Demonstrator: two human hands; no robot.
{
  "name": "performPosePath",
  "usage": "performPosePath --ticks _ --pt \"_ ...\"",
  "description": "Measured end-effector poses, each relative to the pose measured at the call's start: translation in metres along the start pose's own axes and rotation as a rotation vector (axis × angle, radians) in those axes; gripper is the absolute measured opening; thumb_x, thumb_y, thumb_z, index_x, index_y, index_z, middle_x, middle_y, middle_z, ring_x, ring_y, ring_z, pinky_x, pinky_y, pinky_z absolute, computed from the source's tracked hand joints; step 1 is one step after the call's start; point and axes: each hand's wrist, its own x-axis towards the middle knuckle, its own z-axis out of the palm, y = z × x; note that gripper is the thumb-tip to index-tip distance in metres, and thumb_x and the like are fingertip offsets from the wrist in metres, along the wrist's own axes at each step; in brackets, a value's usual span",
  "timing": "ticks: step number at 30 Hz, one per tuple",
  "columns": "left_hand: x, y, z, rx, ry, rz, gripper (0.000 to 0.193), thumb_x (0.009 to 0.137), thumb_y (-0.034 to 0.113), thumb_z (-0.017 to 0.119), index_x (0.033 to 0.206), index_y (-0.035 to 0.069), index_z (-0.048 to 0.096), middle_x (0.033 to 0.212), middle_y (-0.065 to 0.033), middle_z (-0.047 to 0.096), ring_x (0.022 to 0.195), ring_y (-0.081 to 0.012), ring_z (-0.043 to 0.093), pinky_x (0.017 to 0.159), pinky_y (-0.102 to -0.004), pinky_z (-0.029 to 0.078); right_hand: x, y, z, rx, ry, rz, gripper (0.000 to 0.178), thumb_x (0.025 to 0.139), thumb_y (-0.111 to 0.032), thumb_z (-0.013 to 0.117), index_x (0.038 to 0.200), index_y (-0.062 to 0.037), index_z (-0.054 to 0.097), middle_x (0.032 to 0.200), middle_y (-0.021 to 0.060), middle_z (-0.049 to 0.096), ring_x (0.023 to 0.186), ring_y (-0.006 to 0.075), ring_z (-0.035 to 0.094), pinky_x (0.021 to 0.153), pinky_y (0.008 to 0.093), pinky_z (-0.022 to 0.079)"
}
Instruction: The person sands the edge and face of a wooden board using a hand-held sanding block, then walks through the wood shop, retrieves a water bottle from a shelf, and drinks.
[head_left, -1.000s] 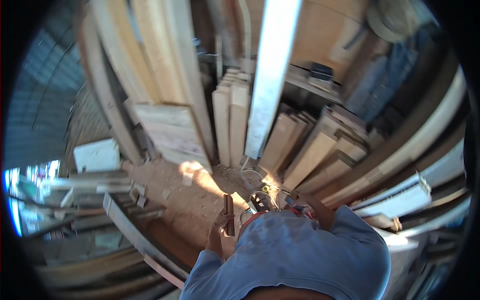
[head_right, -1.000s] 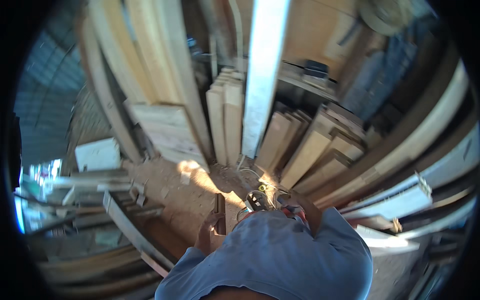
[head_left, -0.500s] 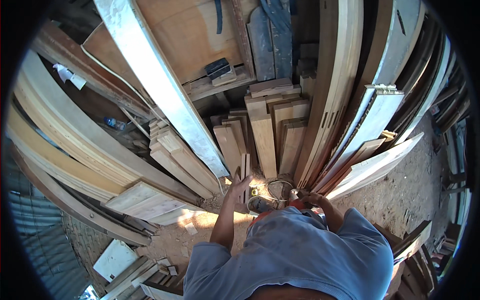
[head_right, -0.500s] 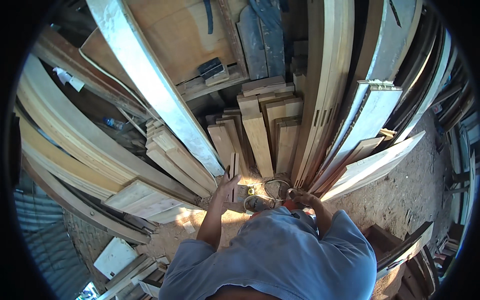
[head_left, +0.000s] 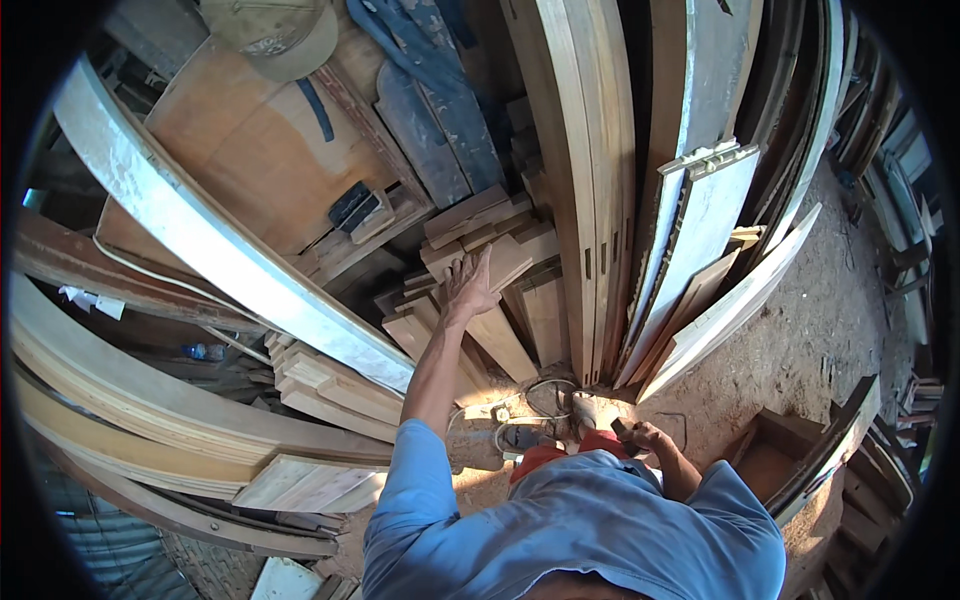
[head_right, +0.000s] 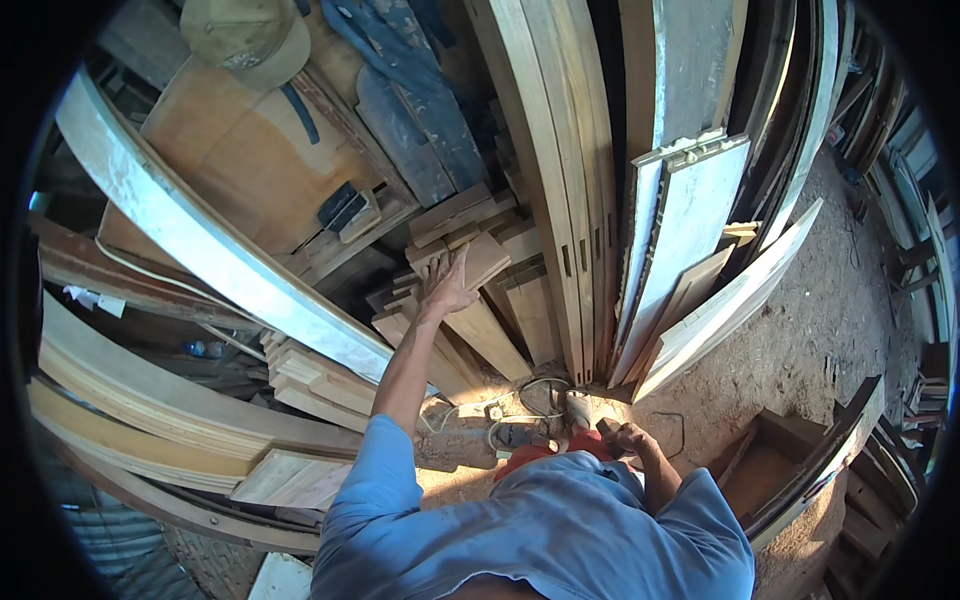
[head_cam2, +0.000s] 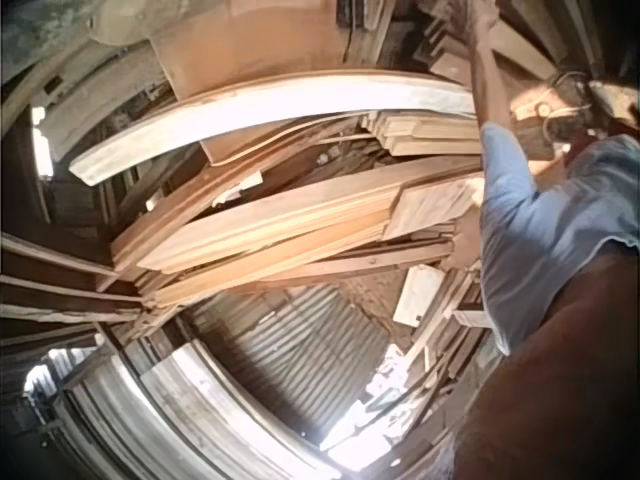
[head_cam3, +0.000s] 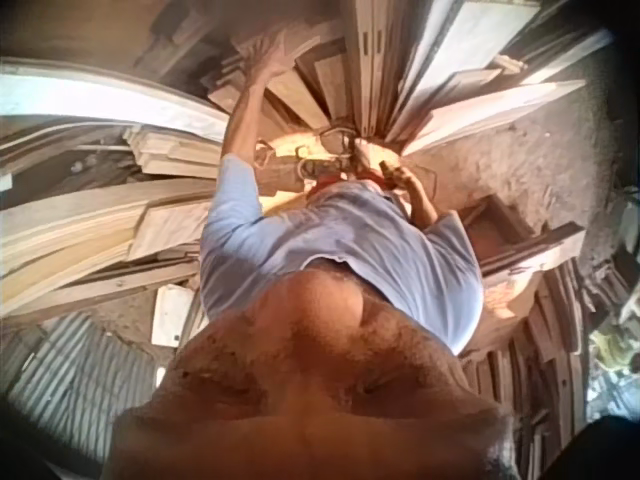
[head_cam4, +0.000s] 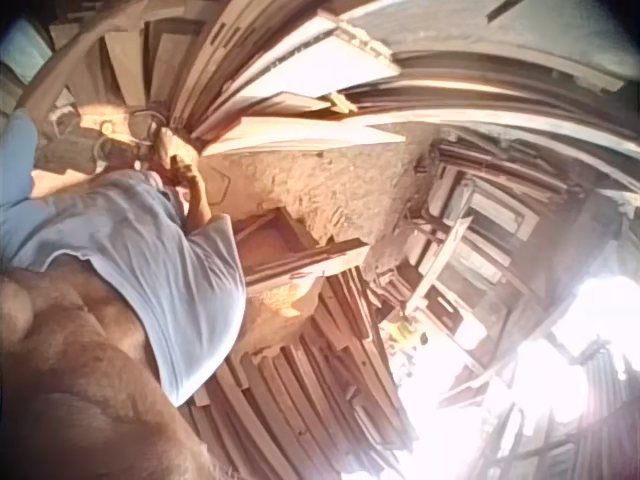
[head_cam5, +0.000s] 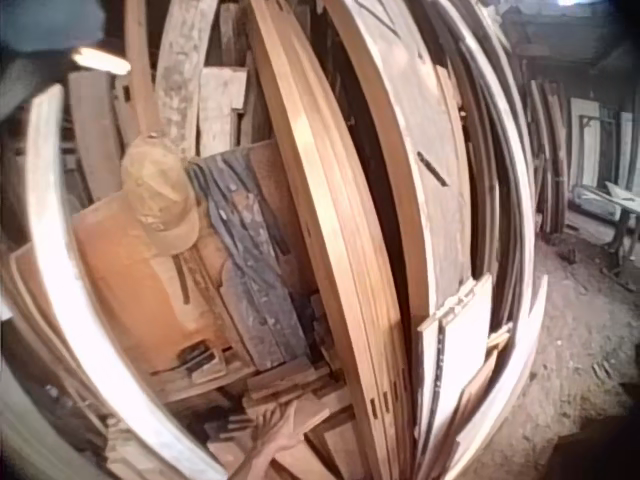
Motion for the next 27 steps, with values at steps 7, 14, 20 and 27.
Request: performPosePath --ticks 7,14,20,27 --pt "0.102 0.015 0.035 0.123 0.160 0.125 0.087 0.076 0.024 0.072 0.153 0.024 0.032 0.151 -0.0172 0.037 0.137 -0.0408 0.034 0.112 -0.0587 0.022 0.013 0.073 -0.002 0.296 0.026 0.109 0.039 0.075 -0.032 0.075 0.100 -0.0026 0.072 0.086 0.0075 0.072 0.076 0.0192 0.069 0.068 0.0350 0.055" --pt "0.099 0.011 0.069 0.071 0.138 -0.087 0.080 0.082 0.031 0.068 0.153 0.025 0.034 0.162 -0.0264 0.007 0.147 -0.0460 0.011 0.116 -0.0596 0.012 0.025 0.079 -0.018 0.322 0.019 -0.033 0.031 0.076 -0.033 0.070 0.092 -0.0066 0.070 0.076 0.0040 0.066 0.067 0.0175 0.062 0.061 0.0344 0.050" --pt "-0.018 -0.008 0.107 -0.336 0.376 -0.008 0.067 0.083 0.032 0.067 0.143 0.011 0.045 0.155 -0.0283 0.026 0.143 -0.0465 0.021 0.117 -0.0549 0.019 0.060 -0.014 -0.035 0.783 -0.376 -0.227 0.040 0.089 -0.032 0.066 0.114 -0.0022 0.059 0.094 0.0104 0.065 0.075 0.0221 0.065 0.069 0.0370 0.056" --pt "-0.284 -0.035 0.316 -0.367 -0.523 -0.369 0.063 0.083 0.047 0.065 0.134 0.011 0.056 0.136 -0.0235 0.054 0.134 -0.0376 0.043 0.116 -0.0525 0.024 0.033 -0.218 -0.057 0.977 -0.619 -0.422 0.047 0.090 -0.028 0.073 0.125 -0.0083 0.049 0.104 0.0089 0.062 0.090 0.0237 0.064 0.079 0.0392 0.055"
